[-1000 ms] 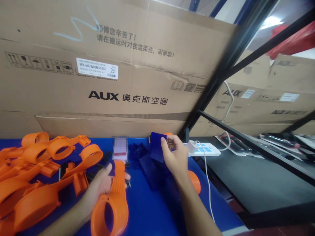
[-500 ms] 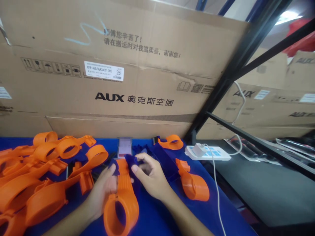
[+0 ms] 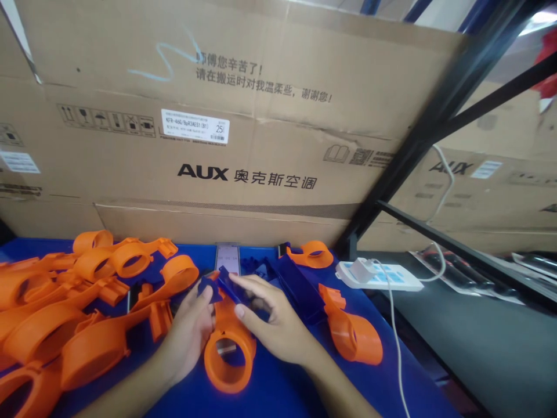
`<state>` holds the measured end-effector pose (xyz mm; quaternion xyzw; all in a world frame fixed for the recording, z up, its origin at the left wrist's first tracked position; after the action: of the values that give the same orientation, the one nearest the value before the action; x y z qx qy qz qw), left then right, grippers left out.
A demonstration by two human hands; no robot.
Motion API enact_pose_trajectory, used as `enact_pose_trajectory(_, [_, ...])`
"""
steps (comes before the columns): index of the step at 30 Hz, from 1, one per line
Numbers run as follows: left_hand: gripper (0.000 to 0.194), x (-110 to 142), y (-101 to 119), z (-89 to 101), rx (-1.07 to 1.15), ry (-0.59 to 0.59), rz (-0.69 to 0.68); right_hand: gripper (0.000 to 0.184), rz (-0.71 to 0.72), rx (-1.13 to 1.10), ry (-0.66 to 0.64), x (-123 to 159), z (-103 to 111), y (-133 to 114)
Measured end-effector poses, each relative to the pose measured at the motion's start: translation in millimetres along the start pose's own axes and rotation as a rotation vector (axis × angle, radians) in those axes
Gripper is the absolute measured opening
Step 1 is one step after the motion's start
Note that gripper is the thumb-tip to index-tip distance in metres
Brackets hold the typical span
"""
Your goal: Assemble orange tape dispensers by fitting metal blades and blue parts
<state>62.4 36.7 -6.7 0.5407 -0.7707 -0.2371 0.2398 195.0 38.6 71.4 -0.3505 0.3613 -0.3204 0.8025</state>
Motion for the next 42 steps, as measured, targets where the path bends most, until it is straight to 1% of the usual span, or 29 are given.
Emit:
enact_pose_trajectory(5, [0.046,-6.7,17.2,11.9,-0.066,0.085,-0.182,0.047,-0.001,0.085,0.005,-0.6,9.7,-4.9])
enact_pose_trajectory(7, [0.046,-7.6,20.4,14.6,-0.076,0.101,-0.224,0.047,-0.012,0.102,0.013,-1.1,11.2,-4.1])
enact_pose_trajectory(9, [0.046,-7.4,20.1,15.9,-0.082,0.113,-0.237,0.047,-0.020,0.104,0.017,-1.5,11.6,-2.6])
enact_pose_trajectory(14, [0.056,-4.9,16.1,18.2,-0.122,0.150,-0.236,0.044,-0.011,0.086,0.010,-1.1,13.1,-1.7])
enact_pose_trajectory(18, [0.051,-4.8,17.5,19.6,-0.138,0.180,-0.249,0.042,0.003,0.062,-0.012,-1.7,12.2,-2.5])
enact_pose_trajectory(22, [0.047,-5.3,18.0,15.5,-0.122,0.152,-0.245,0.040,-0.017,0.068,0.009,-3.3,12.3,0.0])
enact_pose_trajectory(25, [0.050,-4.0,16.1,13.6,-0.153,0.138,-0.229,0.041,-0.040,0.089,0.007,-3.7,13.0,1.8])
enact_pose_trajectory(27, [0.053,-1.9,18.0,13.5,-0.185,0.140,-0.251,0.045,-0.047,0.095,-0.012,-2.8,12.5,2.2])
enact_pose_trajectory(29, [0.055,1.2,23.7,12.6,-0.220,0.135,-0.306,0.056,-0.033,0.101,-0.043,-0.9,10.2,1.3])
enact_pose_trajectory(32, [0.060,4.9,31.8,7.5,-0.245,0.070,-0.369,0.071,0.014,0.121,-0.042,3.1,8.7,-1.8])
enact_pose_trajectory(35, [0.063,6.7,34.6,-0.8,-0.231,-0.057,-0.384,0.076,0.052,0.205,0.011,6.0,10.5,-5.2])
enact_pose_trajectory(37, [0.062,7.3,35.4,-3.0,-0.228,-0.097,-0.395,0.076,0.077,0.338,0.034,6.7,10.5,-7.8])
enact_pose_trajectory(39, [0.059,6.7,36.6,-0.2,-0.267,-0.064,-0.408,0.071,0.126,0.479,0.051,6.9,9.4,-11.2])
enact_pose_trajectory(42, [0.052,5.9,41.4,7.0,-0.408,0.048,-0.444,0.062,0.236,0.593,0.063,7.2,6.4,-16.3])
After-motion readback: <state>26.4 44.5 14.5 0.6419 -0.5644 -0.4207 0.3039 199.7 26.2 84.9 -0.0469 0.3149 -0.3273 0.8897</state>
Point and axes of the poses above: each hand's wrist, its own x-axis away from the middle knuckle, its own z-axis out of the back of the hand, y = z × x, the point moved 8 cm from there along -x, towards the middle knuckle, and after that the axes turned 3 degrees about -y, right-handed, at the moved point
